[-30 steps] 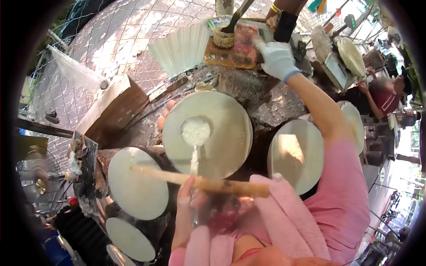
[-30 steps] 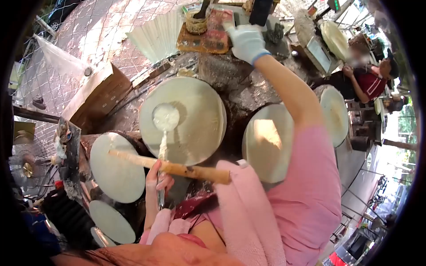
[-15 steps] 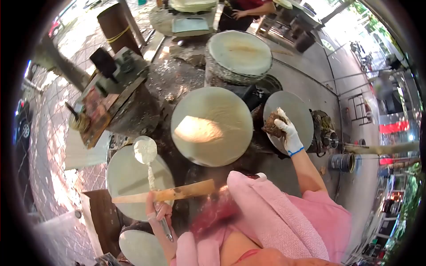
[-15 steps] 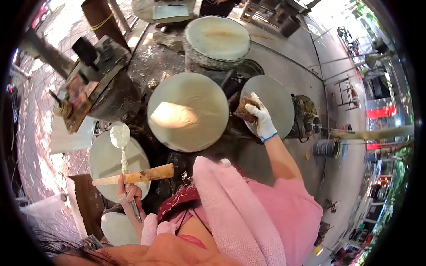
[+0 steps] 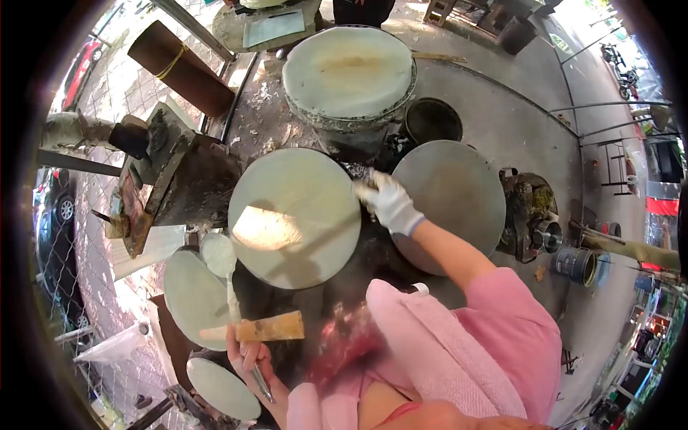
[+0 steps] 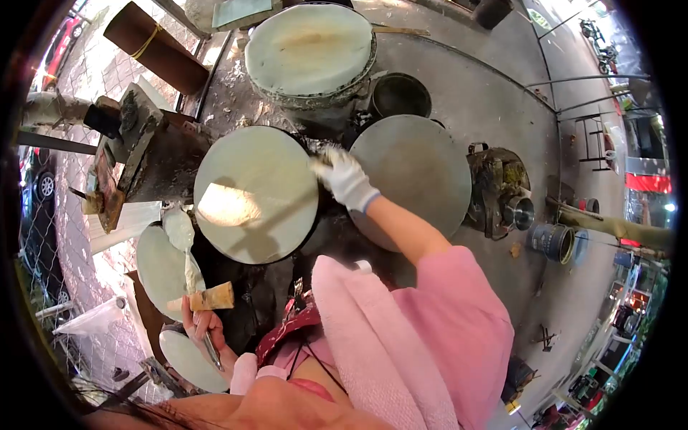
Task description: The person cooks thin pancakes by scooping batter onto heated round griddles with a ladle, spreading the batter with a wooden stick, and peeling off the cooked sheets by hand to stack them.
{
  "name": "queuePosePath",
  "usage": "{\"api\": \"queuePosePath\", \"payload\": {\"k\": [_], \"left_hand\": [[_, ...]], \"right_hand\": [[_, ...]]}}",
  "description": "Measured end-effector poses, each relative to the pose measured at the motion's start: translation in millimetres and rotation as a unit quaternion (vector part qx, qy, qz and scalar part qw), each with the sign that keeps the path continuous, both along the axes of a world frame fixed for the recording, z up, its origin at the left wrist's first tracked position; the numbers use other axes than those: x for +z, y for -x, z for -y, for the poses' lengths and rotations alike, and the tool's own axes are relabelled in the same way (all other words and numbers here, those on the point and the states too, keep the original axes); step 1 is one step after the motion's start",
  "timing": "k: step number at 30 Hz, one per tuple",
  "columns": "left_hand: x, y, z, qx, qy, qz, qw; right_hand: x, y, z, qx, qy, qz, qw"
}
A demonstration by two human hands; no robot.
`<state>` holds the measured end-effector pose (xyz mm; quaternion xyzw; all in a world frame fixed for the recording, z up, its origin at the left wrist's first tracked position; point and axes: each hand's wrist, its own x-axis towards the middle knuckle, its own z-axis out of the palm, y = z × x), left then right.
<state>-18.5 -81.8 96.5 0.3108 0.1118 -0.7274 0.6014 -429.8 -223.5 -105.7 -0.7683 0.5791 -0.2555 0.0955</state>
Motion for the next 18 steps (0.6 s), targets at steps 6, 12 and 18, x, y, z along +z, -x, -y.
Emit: {"api": "queuePosePath", "payload": {"k": [6, 12, 18], "left_hand": [[25, 49, -3, -0.016, -0.007, 0.024, 1.000], [24, 62, 17, -0.025, -0.047, 0.078, 0.996], [5, 53, 28, -0.062, 0.019, -0.023, 0.998]], "right_hand": [[-9, 159, 90, -0.211, 0.031, 0.091, 0.973], [-31, 310, -30, -0.517, 0.016, 0.257, 0.816], [-138, 359, -202, -0.566, 0.110, 0.407, 0.709]]}}
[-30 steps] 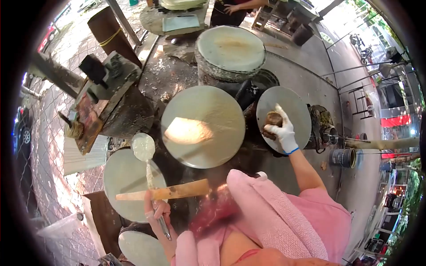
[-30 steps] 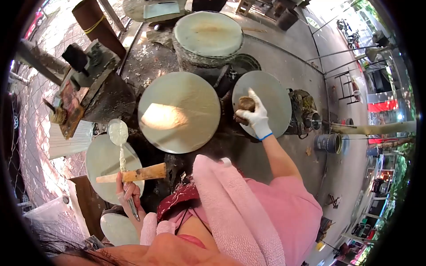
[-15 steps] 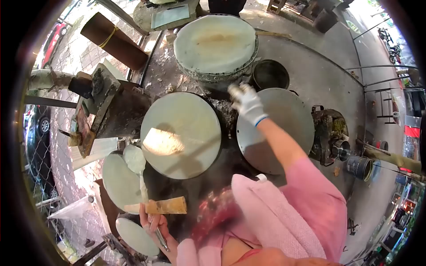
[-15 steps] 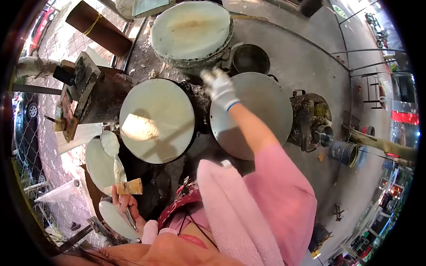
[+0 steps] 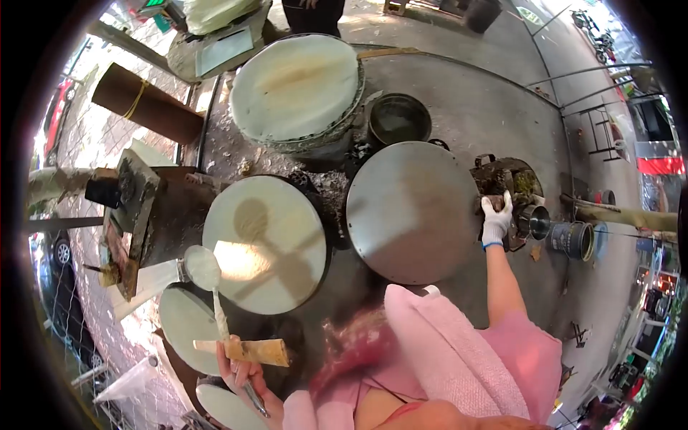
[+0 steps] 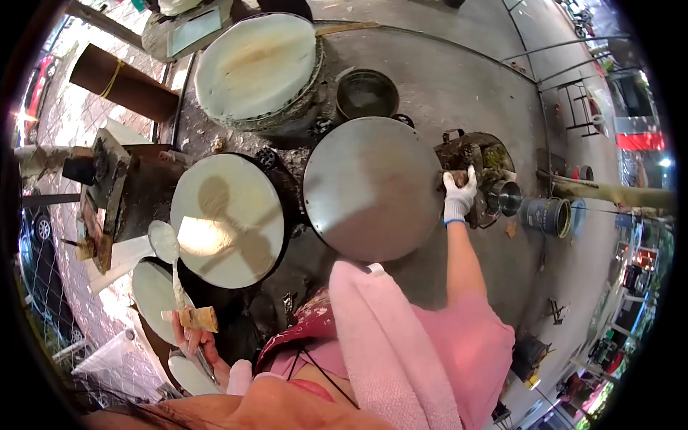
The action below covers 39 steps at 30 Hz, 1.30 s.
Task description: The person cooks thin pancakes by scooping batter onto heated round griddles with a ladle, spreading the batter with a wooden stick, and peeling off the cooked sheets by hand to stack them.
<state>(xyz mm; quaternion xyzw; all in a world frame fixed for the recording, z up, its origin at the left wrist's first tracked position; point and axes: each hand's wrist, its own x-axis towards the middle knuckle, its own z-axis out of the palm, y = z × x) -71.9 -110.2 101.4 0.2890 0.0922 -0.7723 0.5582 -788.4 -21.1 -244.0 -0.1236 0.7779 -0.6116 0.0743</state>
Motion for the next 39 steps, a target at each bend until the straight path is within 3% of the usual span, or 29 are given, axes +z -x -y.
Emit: {"api": "queuePosePath", "payload": {"k": [3, 4, 5, 6, 7, 8, 9, 10, 11, 12, 13, 14, 16, 18, 21, 23, 25, 27, 30, 32, 33, 36, 39], "left_hand": [[7, 13, 4, 0.016, -0.026, -0.008, 1.000], [7, 17, 6, 0.014, -0.024, -0.014, 1.000], [7, 17, 1, 0.012, -0.017, -0.032, 0.999], [1, 11, -2, -0.014, 0.033, -0.045, 0.998], [-5, 5, -6, -0.039, 0.084, -0.056, 0.994], [-7, 3, -10, -0.051, 0.109, -0.061, 0.991], [-9, 1, -13, -0.063, 0.134, -0.066, 0.987], [-6, 2, -16, -0.062, 0.134, -0.064, 0.987], [-5, 3, -19, -0.056, 0.138, -0.064, 0.987], [-4, 4, -22, -0.049, 0.142, -0.063, 0.987], [-4, 4, -25, -0.040, 0.147, -0.064, 0.986], [-2, 6, -24, -0.034, 0.151, -0.064, 0.986], [5, 12, -23, -0.025, 0.153, -0.060, 0.986], [8, 16, -24, -0.020, 0.159, -0.043, 0.986], [10, 19, -14, -0.039, 0.169, -0.030, 0.984], [9, 19, -7, -0.052, 0.160, -0.044, 0.985], [0, 13, -4, -0.046, 0.163, -0.028, 0.985], [-2, 2, 8, -0.107, 0.147, -0.059, 0.981], [-6, -9, 21, -0.177, 0.155, -0.066, 0.970], [-12, -22, 22, -0.201, 0.162, -0.057, 0.964], [-9, -24, 22, -0.209, 0.158, -0.064, 0.963], [13, -23, 13, -0.141, 0.033, 0.025, 0.989], [13, -48, 2, -0.152, 0.025, 0.028, 0.988]], "right_hand": [[96, -39, 76, 0.053, -0.126, -0.160, 0.978], [102, -37, 108, 0.114, -0.099, -0.147, 0.978], [84, -29, 144, 0.121, -0.141, -0.209, 0.960], [126, -67, 181, 0.173, -0.106, -0.185, 0.961], [146, -83, 215, 0.257, -0.091, -0.260, 0.926], [136, -95, 245, 0.316, -0.092, -0.258, 0.908], [137, -125, 265, 0.326, -0.055, -0.345, 0.878], [167, -165, 276, 0.389, -0.041, -0.284, 0.875], [175, -194, 286, 0.501, -0.040, -0.214, 0.837], [151, -220, 294, 0.581, -0.078, -0.236, 0.775], [129, -252, 284, 0.578, -0.047, -0.328, 0.746], [140, -273, 274, 0.643, -0.121, -0.314, 0.687], [141, -271, 272, 0.652, -0.111, -0.279, 0.696], [145, -220, 284, 0.534, -0.079, -0.307, 0.783], [167, -124, 258, 0.371, -0.086, -0.203, 0.902], [115, -55, 216, 0.289, -0.125, -0.300, 0.900], [97, -26, 156, 0.230, -0.151, -0.320, 0.907], [78, -23, 89, 0.157, -0.124, -0.329, 0.923], [70, -52, -2, 0.084, -0.105, -0.359, 0.924], [34, -77, -48, 0.048, -0.041, -0.285, 0.956], [53, -105, -61, 0.028, -0.070, -0.308, 0.948], [69, -170, -93, -0.014, -0.067, -0.321, 0.945], [68, -232, -111, -0.030, -0.050, -0.307, 0.950]]}}
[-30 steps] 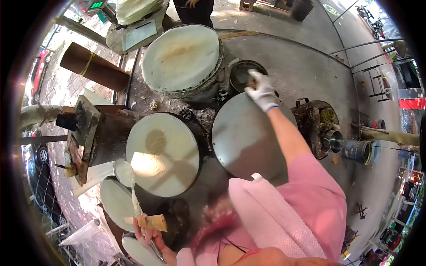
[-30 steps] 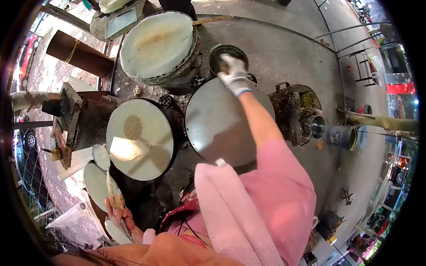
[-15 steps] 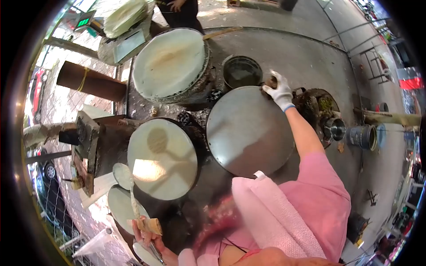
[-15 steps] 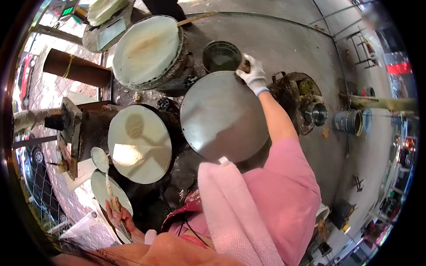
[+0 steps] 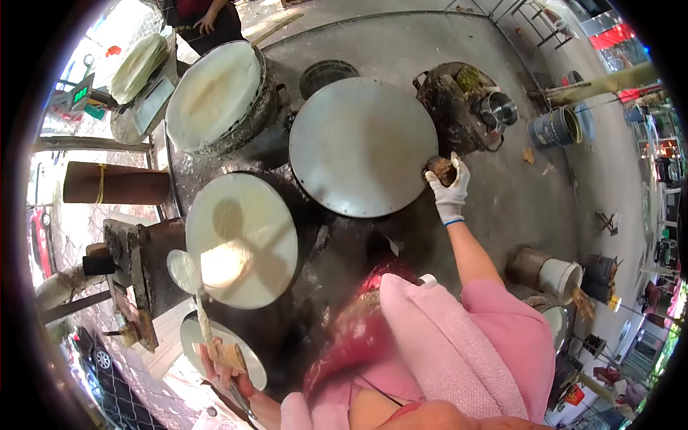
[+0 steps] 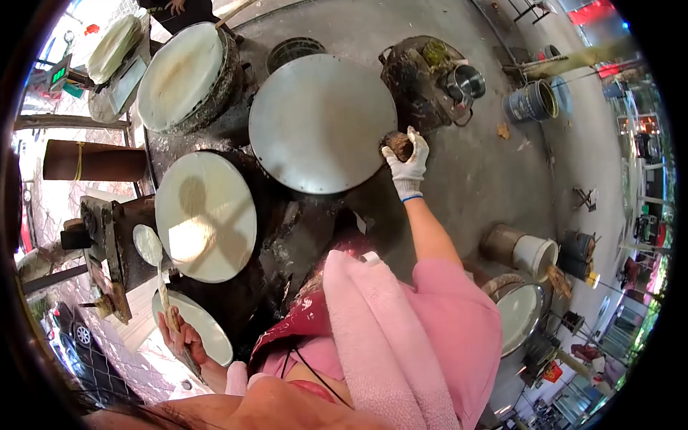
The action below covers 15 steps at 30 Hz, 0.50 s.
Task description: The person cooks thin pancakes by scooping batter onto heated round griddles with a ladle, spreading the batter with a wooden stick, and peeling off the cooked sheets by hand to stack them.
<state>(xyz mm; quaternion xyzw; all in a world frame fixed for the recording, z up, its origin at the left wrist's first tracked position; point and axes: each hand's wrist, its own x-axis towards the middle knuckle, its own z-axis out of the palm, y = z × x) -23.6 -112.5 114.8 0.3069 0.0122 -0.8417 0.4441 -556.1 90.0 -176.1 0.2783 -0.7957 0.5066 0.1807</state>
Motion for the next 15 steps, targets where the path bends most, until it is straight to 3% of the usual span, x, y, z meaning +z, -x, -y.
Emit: {"api": "queuePosePath", "payload": {"k": [3, 7, 9, 10, 12, 14, 15], "left_hand": [[5, -24, -13, -0.018, 0.004, -0.012, 1.000], [8, -56, -33, -0.017, 0.009, -0.031, 0.999], [-14, -95, -36, -0.077, 0.069, -0.119, 0.988], [-8, -95, -41, -0.057, 0.065, -0.091, 0.992], [6, -83, -60, 0.094, 0.027, 0.112, 0.989], [44, -23, -73, 0.189, -0.021, 0.349, 0.918], [30, -46, -74, 0.156, 0.028, 0.240, 0.958]], "right_hand": [[-2, -67, -10, -0.018, -0.016, -0.048, 0.999], [15, -148, 1, 0.077, -0.026, -0.038, 0.996], [17, -176, 18, 0.108, -0.042, -0.031, 0.993], [26, -184, 32, 0.166, -0.048, -0.044, 0.984], [38, -196, 65, 0.237, -0.075, -0.122, 0.961], [35, -209, 106, 0.235, -0.084, -0.208, 0.946], [40, -216, 127, 0.216, -0.086, -0.226, 0.946]]}}
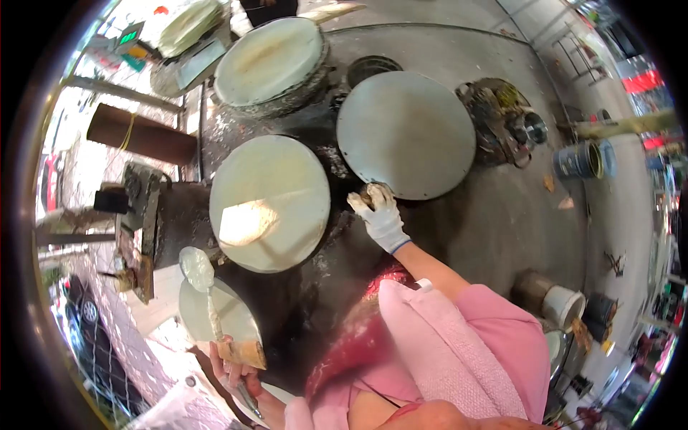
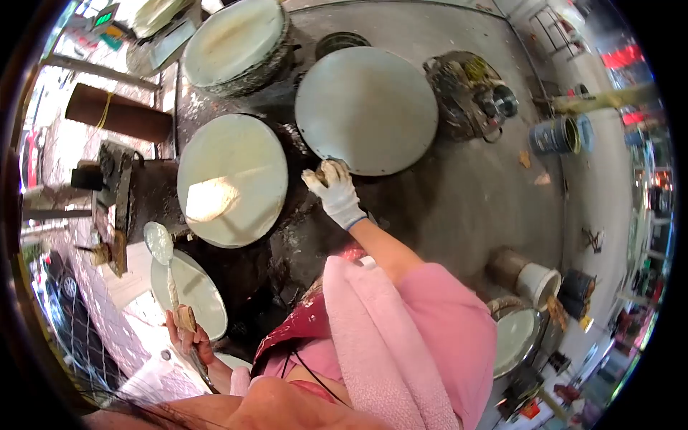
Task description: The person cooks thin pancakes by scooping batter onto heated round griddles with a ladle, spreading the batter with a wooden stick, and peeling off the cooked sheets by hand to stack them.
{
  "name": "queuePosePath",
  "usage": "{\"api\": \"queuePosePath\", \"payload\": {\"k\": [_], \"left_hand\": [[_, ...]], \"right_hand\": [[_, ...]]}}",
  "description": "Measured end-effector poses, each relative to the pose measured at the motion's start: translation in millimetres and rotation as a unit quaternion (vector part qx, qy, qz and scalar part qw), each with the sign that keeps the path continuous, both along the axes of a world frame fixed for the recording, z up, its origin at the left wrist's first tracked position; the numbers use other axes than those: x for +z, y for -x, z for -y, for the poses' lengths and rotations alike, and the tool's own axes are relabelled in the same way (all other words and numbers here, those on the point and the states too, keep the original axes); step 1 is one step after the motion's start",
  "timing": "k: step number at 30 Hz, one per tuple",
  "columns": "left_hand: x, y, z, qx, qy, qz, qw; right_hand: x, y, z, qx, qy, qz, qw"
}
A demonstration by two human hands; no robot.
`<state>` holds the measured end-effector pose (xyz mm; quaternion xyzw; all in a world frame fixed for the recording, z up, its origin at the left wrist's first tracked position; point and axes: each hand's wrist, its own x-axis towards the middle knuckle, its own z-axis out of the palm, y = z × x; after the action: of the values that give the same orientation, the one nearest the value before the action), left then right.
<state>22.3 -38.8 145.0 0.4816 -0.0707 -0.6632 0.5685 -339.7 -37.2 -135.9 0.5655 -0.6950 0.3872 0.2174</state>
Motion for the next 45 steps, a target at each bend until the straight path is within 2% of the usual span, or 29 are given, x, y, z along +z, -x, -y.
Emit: {"api": "queuePosePath", "payload": {"k": [2, 3, 6, 8, 11, 16, 17, 18, 19, 20, 21, 22, 23, 24, 25, 26, 27, 28, 29, 31, 32, 33, 35, 38, 39, 40, 42, 44, 45], "left_hand": [[-27, -45, -2, -0.132, 0.075, -0.202, 0.968], [-22, -38, -13, -0.087, 0.077, -0.073, 0.991], [6, 15, -9, 0.077, -0.027, 0.029, 0.996], [-14, -15, -10, -0.002, 0.002, -0.146, 0.989], [-6, 13, -9, 0.032, 0.027, -0.199, 0.979], [-1, 34, -7, 0.056, 0.042, -0.203, 0.977], [-2, 36, -6, 0.055, 0.042, -0.197, 0.978], [-2, 37, -4, 0.054, 0.042, -0.190, 0.979], [-3, 35, -2, 0.069, 0.031, -0.177, 0.981], [-4, 33, -1, 0.064, 0.036, -0.192, 0.979], [-5, 32, 2, 0.048, 0.048, -0.219, 0.973], [-6, 29, 5, 0.033, 0.060, -0.247, 0.967], [-9, 25, 6, 0.016, 0.073, -0.267, 0.961], [-9, 20, 8, 0.025, 0.069, -0.278, 0.958], [-9, 13, 9, 0.035, 0.066, -0.289, 0.954], [-11, 6, 11, 0.023, 0.058, -0.287, 0.956], [-13, -3, 12, 0.013, 0.049, -0.285, 0.957], [-19, -17, 10, 0.007, 0.046, -0.289, 0.956], [-25, -31, 7, 0.002, 0.043, -0.293, 0.955], [-30, -56, 3, 0.011, 0.025, -0.273, 0.962], [-27, -64, 3, 0.024, 0.005, -0.244, 0.969], [-31, -79, -1, 0.016, 0.006, -0.230, 0.973], [-41, -111, -12, 0.008, 0.012, -0.200, 0.980], [-25, -134, -21, 0.069, -0.049, -0.163, 0.983], [-17, -130, -23, 0.107, -0.079, 0.012, 0.991], [-25, -153, -32, 0.061, -0.035, -0.082, 0.994], [-38, -187, -47, 0.019, -0.001, -0.151, 0.988], [-44, -204, -62, 0.025, 0.025, -0.138, 0.990], [-48, -211, -70, 0.030, 0.035, -0.130, 0.990]], "right_hand": [[-1, -3, 47, -0.018, -0.012, -0.026, 0.999], [4, 1, 65, 0.016, -0.049, 0.008, 0.999], [19, 22, 130, 0.040, -0.161, 0.094, 0.982], [25, 51, 179, 0.054, -0.266, 0.141, 0.952], [35, 114, 241, 0.049, -0.328, 0.151, 0.931], [51, 256, 276, -0.100, -0.319, 0.212, 0.918], [3, 319, 283, -0.061, -0.302, 0.228, 0.924], [6, 347, 265, -0.023, -0.241, 0.301, 0.922], [-3, 376, 246, -0.036, -0.212, 0.302, 0.929], [-32, 409, 225, 0.006, -0.155, 0.401, 0.903], [-30, 417, 195, 0.017, -0.113, 0.482, 0.869], [-34, 439, 161, -0.029, -0.140, 0.458, 0.877], [-32, 439, 125, -0.050, -0.084, 0.495, 0.864], [-5, 419, 90, -0.107, -0.084, 0.466, 0.874], [17, 395, 59, -0.127, -0.066, 0.513, 0.846], [-3, 400, 24, -0.105, -0.022, 0.562, 0.820], [-9, 379, -6, -0.141, 0.021, 0.541, 0.829], [-12, 358, -34, -0.225, -0.016, 0.414, 0.882], [-4, 320, -54, -0.175, 0.054, 0.476, 0.860], [-14, 261, -94, -0.211, 0.085, 0.445, 0.866], [-19, 229, -109, -0.254, 0.060, 0.360, 0.895], [-14, 189, -116, -0.254, 0.070, 0.384, 0.885], [-15, 116, -122, -0.304, 0.019, 0.296, 0.905], [-11, 21, -107, -0.148, -0.021, 0.263, 0.953], [-1, -9, -91, -0.102, -0.056, 0.300, 0.947], [15, -38, -72, -0.055, -0.094, 0.333, 0.937], [50, -87, -21, 0.052, -0.110, 0.288, 0.950], [88, -141, 36, 0.195, -0.092, 0.366, 0.905], [93, -160, 65, 0.239, -0.134, 0.335, 0.901]]}}
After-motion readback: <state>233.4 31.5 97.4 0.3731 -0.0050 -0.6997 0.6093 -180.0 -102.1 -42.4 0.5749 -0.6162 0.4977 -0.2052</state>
